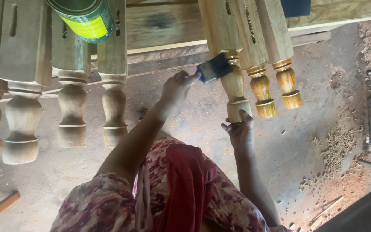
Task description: Varnish wooden furniture legs using a paint brush.
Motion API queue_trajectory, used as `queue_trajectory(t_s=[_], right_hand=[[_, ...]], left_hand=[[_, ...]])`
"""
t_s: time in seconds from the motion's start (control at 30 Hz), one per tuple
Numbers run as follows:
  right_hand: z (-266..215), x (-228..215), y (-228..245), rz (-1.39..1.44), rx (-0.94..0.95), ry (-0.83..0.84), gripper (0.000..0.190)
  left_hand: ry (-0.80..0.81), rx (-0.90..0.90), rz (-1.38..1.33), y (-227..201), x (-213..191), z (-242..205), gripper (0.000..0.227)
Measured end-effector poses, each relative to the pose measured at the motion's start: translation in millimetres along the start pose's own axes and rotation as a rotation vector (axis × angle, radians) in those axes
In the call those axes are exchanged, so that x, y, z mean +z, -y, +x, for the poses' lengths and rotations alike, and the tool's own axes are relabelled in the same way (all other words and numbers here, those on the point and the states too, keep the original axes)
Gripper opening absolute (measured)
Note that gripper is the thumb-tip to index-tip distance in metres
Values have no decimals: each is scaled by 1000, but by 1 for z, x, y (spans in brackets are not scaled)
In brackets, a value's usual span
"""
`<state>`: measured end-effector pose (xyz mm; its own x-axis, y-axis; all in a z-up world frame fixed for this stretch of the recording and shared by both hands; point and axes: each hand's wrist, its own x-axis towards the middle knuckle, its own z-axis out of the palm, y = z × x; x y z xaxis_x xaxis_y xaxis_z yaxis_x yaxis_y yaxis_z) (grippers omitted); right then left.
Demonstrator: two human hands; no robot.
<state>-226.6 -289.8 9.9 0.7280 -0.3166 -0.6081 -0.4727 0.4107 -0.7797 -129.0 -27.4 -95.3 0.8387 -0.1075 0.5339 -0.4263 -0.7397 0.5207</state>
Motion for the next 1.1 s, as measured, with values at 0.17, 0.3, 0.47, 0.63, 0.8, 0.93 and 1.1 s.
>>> queue_trajectory(t_s=[0.17,0.3,0.47,0.63,0.8,0.93,1.1], right_hand=[[-7,7,16,-34,-1,-15,57],[10,-11,1,-30,-12,8,58],[26,-21,-16,-16,-42,25,57],[48,-35,-35,12,-46,1,52],[60,-37,-55,19,-33,21,48],[72,-50,-63,71,-65,-3,49],[82,-54,-69,84,-95,-12,51]], left_hand=[[412,-231,-31,28,19,-58,31],[443,-273,-29,23,14,-53,26],[281,-68,-138,-9,-22,-3,31],[194,36,-55,-32,-53,18,36],[53,150,215,-48,-14,18,37],[257,47,199,-41,-7,-28,40],[327,-2,296,-64,-82,-39,41]])
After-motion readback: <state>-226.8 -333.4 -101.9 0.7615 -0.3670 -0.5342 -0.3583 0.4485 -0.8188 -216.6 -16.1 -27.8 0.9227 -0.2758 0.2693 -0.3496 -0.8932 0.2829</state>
